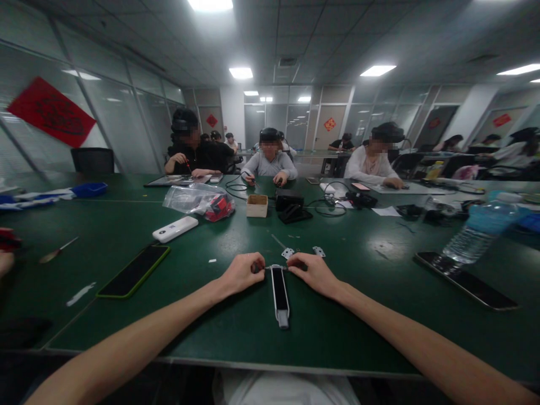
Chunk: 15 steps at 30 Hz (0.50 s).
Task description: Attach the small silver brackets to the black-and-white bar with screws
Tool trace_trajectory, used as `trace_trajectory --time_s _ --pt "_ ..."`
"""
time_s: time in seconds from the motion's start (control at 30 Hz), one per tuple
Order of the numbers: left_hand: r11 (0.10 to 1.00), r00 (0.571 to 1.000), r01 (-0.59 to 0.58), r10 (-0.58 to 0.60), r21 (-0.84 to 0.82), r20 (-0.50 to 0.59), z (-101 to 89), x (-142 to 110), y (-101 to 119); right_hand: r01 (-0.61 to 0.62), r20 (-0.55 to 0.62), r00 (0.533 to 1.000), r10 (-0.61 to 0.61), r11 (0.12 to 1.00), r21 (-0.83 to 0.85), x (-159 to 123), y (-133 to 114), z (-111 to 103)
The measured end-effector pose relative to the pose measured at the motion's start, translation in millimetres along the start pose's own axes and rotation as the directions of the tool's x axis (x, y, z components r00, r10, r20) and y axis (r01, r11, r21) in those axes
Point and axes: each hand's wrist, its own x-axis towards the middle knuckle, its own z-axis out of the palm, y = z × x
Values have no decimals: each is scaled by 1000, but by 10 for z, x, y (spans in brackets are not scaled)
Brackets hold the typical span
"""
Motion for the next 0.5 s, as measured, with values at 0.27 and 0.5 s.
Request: trace_trajectory --time_s 0.27,0.5 --pt "996 996 71 -68 -62 54 -14 2 25 -8 16 1000 8 1000 -21 10 20 12" --pt "998 997 27 -22 -62 76 4 12 -13 -1 23 1000 1 1000 1 13 48 34"
